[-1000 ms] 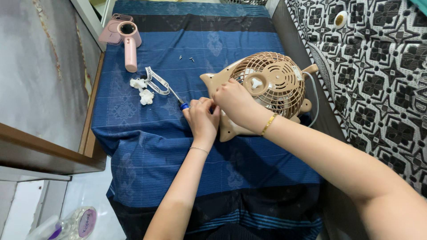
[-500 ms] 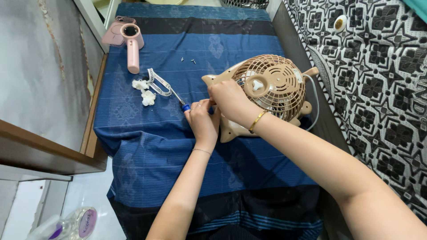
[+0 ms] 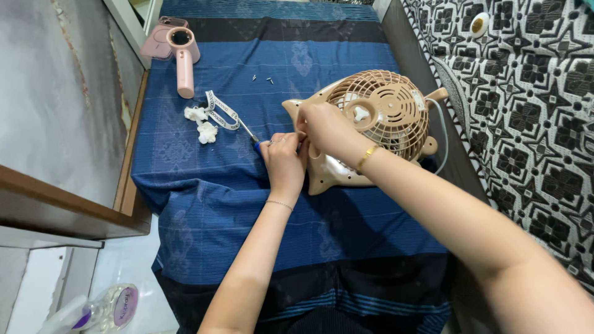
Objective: The person reassembles a beige cat-shaped electric fan on a blue cloth. They place a black circular component into the fan base, then use a blue screwdriver to tighten multiple screws around the fan housing. The fan is rotated to access different screw locations, and the person continues securing the housing until the end of the clip.
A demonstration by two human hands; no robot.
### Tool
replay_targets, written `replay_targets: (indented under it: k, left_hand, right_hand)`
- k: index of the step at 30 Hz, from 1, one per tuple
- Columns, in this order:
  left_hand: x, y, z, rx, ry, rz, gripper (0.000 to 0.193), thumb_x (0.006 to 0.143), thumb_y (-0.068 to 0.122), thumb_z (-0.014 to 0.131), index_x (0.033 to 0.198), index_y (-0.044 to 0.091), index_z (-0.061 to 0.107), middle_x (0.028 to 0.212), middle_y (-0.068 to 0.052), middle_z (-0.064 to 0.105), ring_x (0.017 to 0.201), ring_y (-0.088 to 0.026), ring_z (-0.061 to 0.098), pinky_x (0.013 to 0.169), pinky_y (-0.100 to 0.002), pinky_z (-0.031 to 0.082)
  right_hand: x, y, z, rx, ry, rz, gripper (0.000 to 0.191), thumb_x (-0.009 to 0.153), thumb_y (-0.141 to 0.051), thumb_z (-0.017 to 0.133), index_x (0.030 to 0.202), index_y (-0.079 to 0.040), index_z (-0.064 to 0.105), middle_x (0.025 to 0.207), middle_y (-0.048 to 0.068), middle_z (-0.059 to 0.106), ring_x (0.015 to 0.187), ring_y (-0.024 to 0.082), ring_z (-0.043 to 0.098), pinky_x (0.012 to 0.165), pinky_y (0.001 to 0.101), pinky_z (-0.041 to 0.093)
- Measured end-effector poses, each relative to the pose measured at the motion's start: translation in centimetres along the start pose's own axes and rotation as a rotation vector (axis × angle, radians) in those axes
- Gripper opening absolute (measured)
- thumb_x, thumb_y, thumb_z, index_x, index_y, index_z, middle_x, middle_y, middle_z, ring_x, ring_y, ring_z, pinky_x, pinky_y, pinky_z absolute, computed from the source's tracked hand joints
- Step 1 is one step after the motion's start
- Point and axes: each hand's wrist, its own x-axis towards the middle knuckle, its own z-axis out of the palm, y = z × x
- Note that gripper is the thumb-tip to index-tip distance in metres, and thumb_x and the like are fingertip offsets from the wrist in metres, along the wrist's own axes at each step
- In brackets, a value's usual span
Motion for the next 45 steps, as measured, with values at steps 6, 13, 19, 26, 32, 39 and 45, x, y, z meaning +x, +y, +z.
replay_targets:
  k: [6, 13, 19, 26, 32, 39, 45]
  left_hand:
    - [0.7, -0.7, -0.2, -0.058, -0.065, 0.086, 0.007, 0.087, 0.012, 0.076, 0.094, 0.010, 0.073, 0.089, -0.002, 0.074, 0.089, -0.021, 0.066, 0.084, -0.038, 0.038]
    - [0.5, -1.1, 0.2, -0.076, -0.071, 0.064, 0.008, 0.085, 0.011, 0.077, 0.091, 0.010, 0.072, 0.088, -0.002, 0.073, 0.090, -0.022, 0.066, 0.084, -0.038, 0.040]
    - [0.2, -1.4, 1.0, -0.075, -0.053, 0.087, 0.010, 0.084, 0.009, 0.075, 0.094, 0.009, 0.072, 0.092, -0.003, 0.073, 0.094, -0.024, 0.065, 0.085, -0.039, 0.041]
    - [-0.5, -1.6, 0.6, -0.089, -0.081, 0.024, 0.015, 0.078, 0.004, 0.076, 0.092, 0.006, 0.070, 0.098, -0.005, 0.073, 0.098, -0.026, 0.064, 0.087, -0.039, 0.042]
    - [-1.1, -1.0, 0.7, -0.104, 0.001, -0.035, 0.019, 0.074, 0.002, 0.074, 0.092, 0.007, 0.075, 0.102, -0.007, 0.071, 0.100, -0.028, 0.061, 0.090, -0.040, 0.042]
    - [-0.9, -0.9, 1.2, -0.132, -0.027, -0.068, 0.007, 0.080, 0.002, 0.073, 0.081, 0.010, 0.072, 0.094, -0.001, 0.071, 0.098, -0.024, 0.062, 0.088, -0.038, 0.041]
    - [-0.8, -0.3, 1.0, -0.097, -0.049, -0.015, 0.012, 0.077, 0.004, 0.075, 0.087, 0.007, 0.071, 0.100, -0.003, 0.069, 0.101, -0.025, 0.060, 0.089, -0.039, 0.038]
  right_hand:
    - [-2.4, -0.2, -1.0, -0.540, 0.024, -0.325, 0.011, 0.071, -0.014, 0.073, 0.081, -0.010, 0.074, 0.093, 0.009, 0.068, 0.097, 0.026, 0.065, 0.083, 0.0382, 0.052]
    - [-1.4, 1.2, 0.3, -0.686, -0.050, -0.462, 0.012, 0.072, -0.013, 0.070, 0.083, -0.011, 0.074, 0.092, 0.003, 0.066, 0.096, 0.021, 0.064, 0.089, 0.0331, 0.052]
    - [-1.4, 2.4, 0.6, -0.698, -0.027, -0.481, 0.010, 0.076, -0.015, 0.069, 0.084, -0.011, 0.073, 0.093, 0.003, 0.068, 0.096, 0.020, 0.064, 0.088, 0.0327, 0.052]
    - [-1.8, -0.5, 0.3, -0.822, -0.048, -0.502, 0.019, 0.068, -0.023, 0.068, 0.081, -0.009, 0.072, 0.088, 0.005, 0.067, 0.090, 0.021, 0.063, 0.085, 0.0322, 0.050]
    - [-2.4, -3.0, 2.4, -0.997, -0.051, -0.320, 0.015, 0.077, -0.022, 0.069, 0.082, -0.009, 0.072, 0.085, 0.006, 0.064, 0.088, 0.022, 0.061, 0.080, 0.0319, 0.047]
    - [-2.4, -2.3, 4.3, -0.974, -0.106, -0.148, 0.012, 0.075, -0.021, 0.071, 0.081, -0.011, 0.073, 0.084, 0.006, 0.065, 0.088, 0.021, 0.061, 0.078, 0.0316, 0.045]
    - [-2.5, -1.8, 3.5, -0.968, -0.055, -0.108, 0.013, 0.081, -0.022, 0.070, 0.090, -0.013, 0.072, 0.087, 0.004, 0.063, 0.088, 0.020, 0.059, 0.076, 0.0313, 0.043]
